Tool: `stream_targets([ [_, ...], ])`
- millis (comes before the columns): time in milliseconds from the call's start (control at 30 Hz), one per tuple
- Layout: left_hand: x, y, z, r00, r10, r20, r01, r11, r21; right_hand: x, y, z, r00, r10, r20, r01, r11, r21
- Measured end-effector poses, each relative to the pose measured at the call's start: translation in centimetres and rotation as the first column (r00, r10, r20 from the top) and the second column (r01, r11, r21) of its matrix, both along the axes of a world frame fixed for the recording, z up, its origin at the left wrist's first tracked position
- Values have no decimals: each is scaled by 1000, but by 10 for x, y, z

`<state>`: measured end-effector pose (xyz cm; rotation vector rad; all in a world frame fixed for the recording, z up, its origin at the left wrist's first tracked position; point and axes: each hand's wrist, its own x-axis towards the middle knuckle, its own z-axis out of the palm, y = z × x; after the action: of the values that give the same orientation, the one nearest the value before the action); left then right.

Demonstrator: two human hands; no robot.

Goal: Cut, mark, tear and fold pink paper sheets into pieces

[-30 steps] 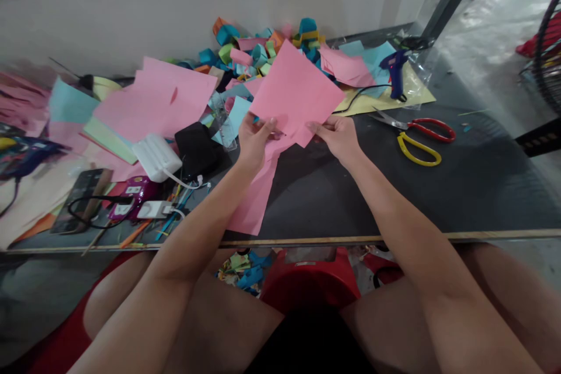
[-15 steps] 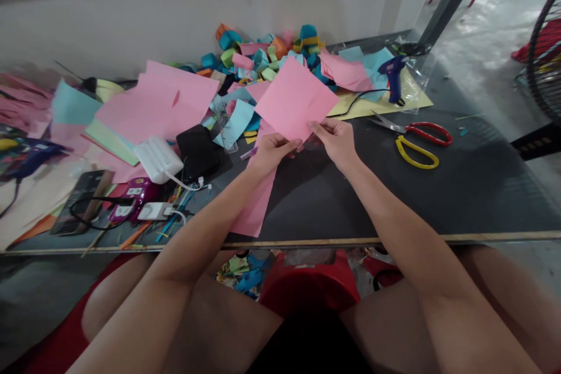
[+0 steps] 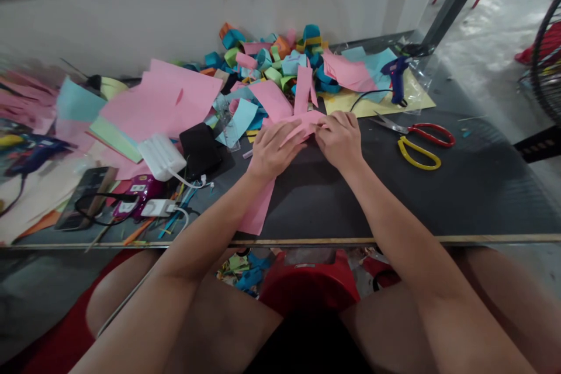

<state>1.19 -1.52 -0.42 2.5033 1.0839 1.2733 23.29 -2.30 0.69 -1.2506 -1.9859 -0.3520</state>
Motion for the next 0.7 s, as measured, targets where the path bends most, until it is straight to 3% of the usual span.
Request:
stream_targets([
  [100,-1,5,-3,999,-33,-8,33,999,-19,-6,-2,-1,1000,17,-7,-16,1000,22],
  [267,-4,6,-4,999,32,37,-35,998,59,-7,-7,1,995,66,-71,-67,998,-6],
  [367,-3,1,-4,1000,-7,-1,7,997,72,-9,-8,-1,989,88,-116,-87,996,13],
  [700,-1,-2,-1,998,-60,-16,61,997,52,-6,-3,-5,988,155,16,-155,988,-2],
])
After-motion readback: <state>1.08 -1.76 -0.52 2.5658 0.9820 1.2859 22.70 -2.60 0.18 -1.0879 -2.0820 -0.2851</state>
